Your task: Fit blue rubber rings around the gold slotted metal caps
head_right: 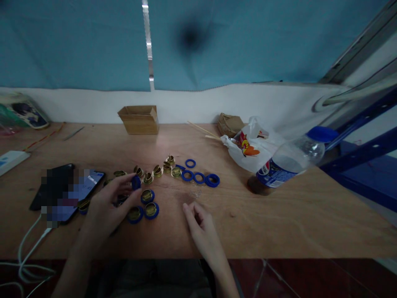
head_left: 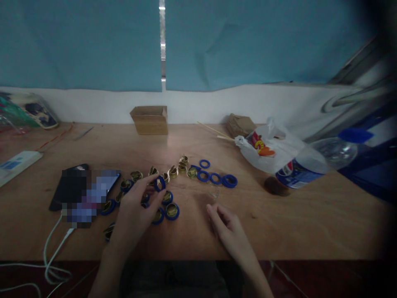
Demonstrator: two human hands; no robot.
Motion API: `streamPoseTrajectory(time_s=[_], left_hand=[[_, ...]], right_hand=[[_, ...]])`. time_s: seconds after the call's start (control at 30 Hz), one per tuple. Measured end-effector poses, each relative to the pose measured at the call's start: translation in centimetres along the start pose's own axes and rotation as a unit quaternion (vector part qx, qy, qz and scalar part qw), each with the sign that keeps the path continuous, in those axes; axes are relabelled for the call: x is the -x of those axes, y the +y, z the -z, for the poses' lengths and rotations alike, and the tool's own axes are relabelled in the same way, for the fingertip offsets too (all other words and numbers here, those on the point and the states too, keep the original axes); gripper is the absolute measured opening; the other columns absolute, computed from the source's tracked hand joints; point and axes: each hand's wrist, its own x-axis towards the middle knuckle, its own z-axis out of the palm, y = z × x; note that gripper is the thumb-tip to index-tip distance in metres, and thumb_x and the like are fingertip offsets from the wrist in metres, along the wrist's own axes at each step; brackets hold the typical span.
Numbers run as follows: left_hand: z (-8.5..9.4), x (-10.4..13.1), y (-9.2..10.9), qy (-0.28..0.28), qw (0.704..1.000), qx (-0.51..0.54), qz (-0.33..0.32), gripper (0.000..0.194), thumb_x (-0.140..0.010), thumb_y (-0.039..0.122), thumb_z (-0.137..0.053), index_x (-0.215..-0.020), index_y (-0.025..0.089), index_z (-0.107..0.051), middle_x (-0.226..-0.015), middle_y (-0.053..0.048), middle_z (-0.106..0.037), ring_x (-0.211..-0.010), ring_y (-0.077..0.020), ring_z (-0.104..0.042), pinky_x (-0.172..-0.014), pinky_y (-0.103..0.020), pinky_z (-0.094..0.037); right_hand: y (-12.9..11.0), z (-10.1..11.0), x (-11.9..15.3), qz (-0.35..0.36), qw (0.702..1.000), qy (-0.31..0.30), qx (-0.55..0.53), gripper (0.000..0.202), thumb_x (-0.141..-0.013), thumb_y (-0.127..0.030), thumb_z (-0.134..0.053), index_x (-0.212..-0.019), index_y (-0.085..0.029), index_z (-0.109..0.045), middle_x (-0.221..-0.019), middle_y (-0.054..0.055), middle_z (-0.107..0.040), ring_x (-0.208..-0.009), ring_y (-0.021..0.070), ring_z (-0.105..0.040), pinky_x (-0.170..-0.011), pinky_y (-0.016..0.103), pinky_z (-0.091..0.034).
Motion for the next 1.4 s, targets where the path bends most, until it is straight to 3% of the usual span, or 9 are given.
streamPoseTrajectory(time_s=[0.13,0.3,0.53,0.9,1.2,1.4], left_hand=[[1.1,-4.2,-0.3,-0.038,0.986,-0.157,-0.04,0.031,-0.085,0.025,-0.061,-0.115,0.018,-0.059,-0.108,-0.009,-0.064,-0.085,-0.0225,-0.066,-0.08,-0.038,-0.053],[0.1,-6.5,0.2,-0.151,0.955,-0.244,-0.071,0.021,-0.087,0.025,-0.057,-0.105,0.017,-0.062,-0.102,-0.01,-0.065,-0.092,-0.0266,-0.064,-0.08,-0.038,-0.05],[-1.8,-7.1,-1.1,-0.202,0.946,-0.238,-0.087,0.02,-0.084,0.02,-0.059,-0.104,0.018,-0.063,-0.103,-0.009,-0.068,-0.095,-0.0249,-0.064,-0.084,-0.035,-0.049],[-2.4,-7.8,-2.1,-0.248,0.927,-0.272,-0.068,0.023,-0.078,0.02,-0.066,-0.102,0.02,-0.064,-0.104,-0.009,-0.07,-0.102,-0.0279,-0.064,-0.086,-0.035,-0.049],[-2.0,-7.6,-1.0,-0.243,0.919,-0.302,-0.071,0.026,-0.079,0.024,-0.069,-0.103,0.018,-0.062,-0.101,-0.012,-0.07,-0.099,-0.0295,-0.065,-0.082,-0.037,-0.05],[-1.7,-7.4,-0.6,-0.223,0.915,-0.328,-0.08,0.01,-0.088,0.023,-0.056,-0.089,0.016,-0.062,-0.094,-0.013,-0.07,-0.091,-0.0266,-0.066,-0.078,-0.035,-0.049]], right_hand=[[-0.1,0.0,0.0,0.001,1.0,-0.005,0.006,0.041,-0.091,-0.048,-0.046,-0.06,-0.023,-0.038,-0.057,-0.005,-0.038,-0.055,0.0139,-0.039,-0.055,0.028,-0.03],[0.1,0.0,-0.1,0.001,1.0,-0.009,0.005,0.04,-0.091,-0.048,-0.045,-0.061,-0.023,-0.037,-0.058,-0.005,-0.036,-0.055,0.0139,-0.039,-0.055,0.028,-0.03],[0.3,0.1,-0.1,0.01,1.0,-0.013,0.019,0.04,-0.092,-0.047,-0.044,-0.061,-0.023,-0.036,-0.06,-0.005,-0.035,-0.057,0.014,-0.038,-0.056,0.028,-0.03],[0.7,0.0,-0.3,0.026,0.999,-0.016,0.022,0.04,-0.092,-0.045,-0.045,-0.061,-0.022,-0.036,-0.061,-0.005,-0.032,-0.059,0.0136,-0.036,-0.056,0.027,-0.029],[0.2,0.0,-0.2,0.034,0.999,0.002,0.017,0.04,-0.091,-0.043,-0.049,-0.059,-0.021,-0.04,-0.059,-0.004,-0.037,-0.058,0.0134,-0.039,-0.054,0.026,-0.031],[0.2,0.0,-0.2,0.04,0.999,0.008,0.012,0.041,-0.09,-0.044,-0.051,-0.058,-0.021,-0.041,-0.057,-0.004,-0.037,-0.056,0.0129,-0.039,-0.053,0.025,-0.031]])
